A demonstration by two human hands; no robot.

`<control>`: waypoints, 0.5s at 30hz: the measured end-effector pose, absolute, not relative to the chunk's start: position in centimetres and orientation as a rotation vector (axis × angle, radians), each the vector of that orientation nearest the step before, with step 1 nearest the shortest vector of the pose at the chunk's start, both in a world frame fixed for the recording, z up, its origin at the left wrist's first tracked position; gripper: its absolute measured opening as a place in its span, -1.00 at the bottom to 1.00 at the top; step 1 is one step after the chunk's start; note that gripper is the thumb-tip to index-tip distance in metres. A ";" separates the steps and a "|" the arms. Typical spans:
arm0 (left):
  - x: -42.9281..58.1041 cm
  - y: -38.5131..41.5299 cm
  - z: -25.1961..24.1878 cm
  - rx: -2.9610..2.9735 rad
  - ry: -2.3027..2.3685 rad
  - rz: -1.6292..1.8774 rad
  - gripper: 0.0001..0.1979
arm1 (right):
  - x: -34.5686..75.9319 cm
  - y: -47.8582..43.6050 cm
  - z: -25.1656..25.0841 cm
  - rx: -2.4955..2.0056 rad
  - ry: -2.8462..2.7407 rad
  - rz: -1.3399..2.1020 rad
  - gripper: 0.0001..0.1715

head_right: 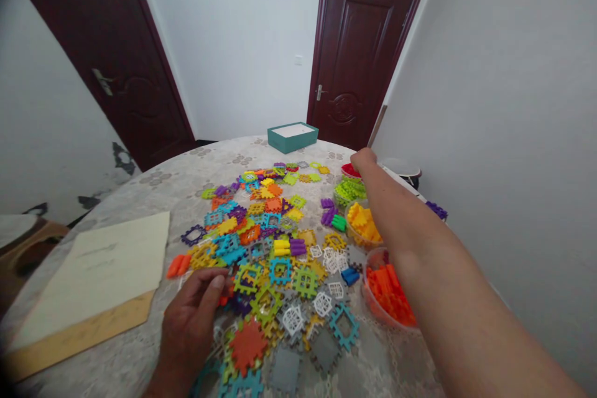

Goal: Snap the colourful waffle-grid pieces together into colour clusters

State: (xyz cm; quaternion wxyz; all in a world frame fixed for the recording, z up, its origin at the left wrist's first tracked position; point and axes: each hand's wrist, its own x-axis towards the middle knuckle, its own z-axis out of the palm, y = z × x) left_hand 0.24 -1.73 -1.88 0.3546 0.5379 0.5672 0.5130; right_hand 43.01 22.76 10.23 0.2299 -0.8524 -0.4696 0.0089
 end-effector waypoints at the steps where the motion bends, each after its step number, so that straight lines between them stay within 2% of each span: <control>1: 0.2 -1.7 -1.9 1.411 1.466 1.334 -0.67 | 42.5 22.7 10.3 -2.327 -1.312 0.032 -0.71; 9: 0.4 -1.6 -1.7 1.554 1.465 1.444 -0.79 | 33.5 19.0 10.3 -2.045 -1.681 0.187 -0.63; 15: 0.1 -1.0 -2.2 1.597 1.457 1.497 -0.81 | 25.4 12.4 6.5 -1.838 -2.114 0.396 -0.68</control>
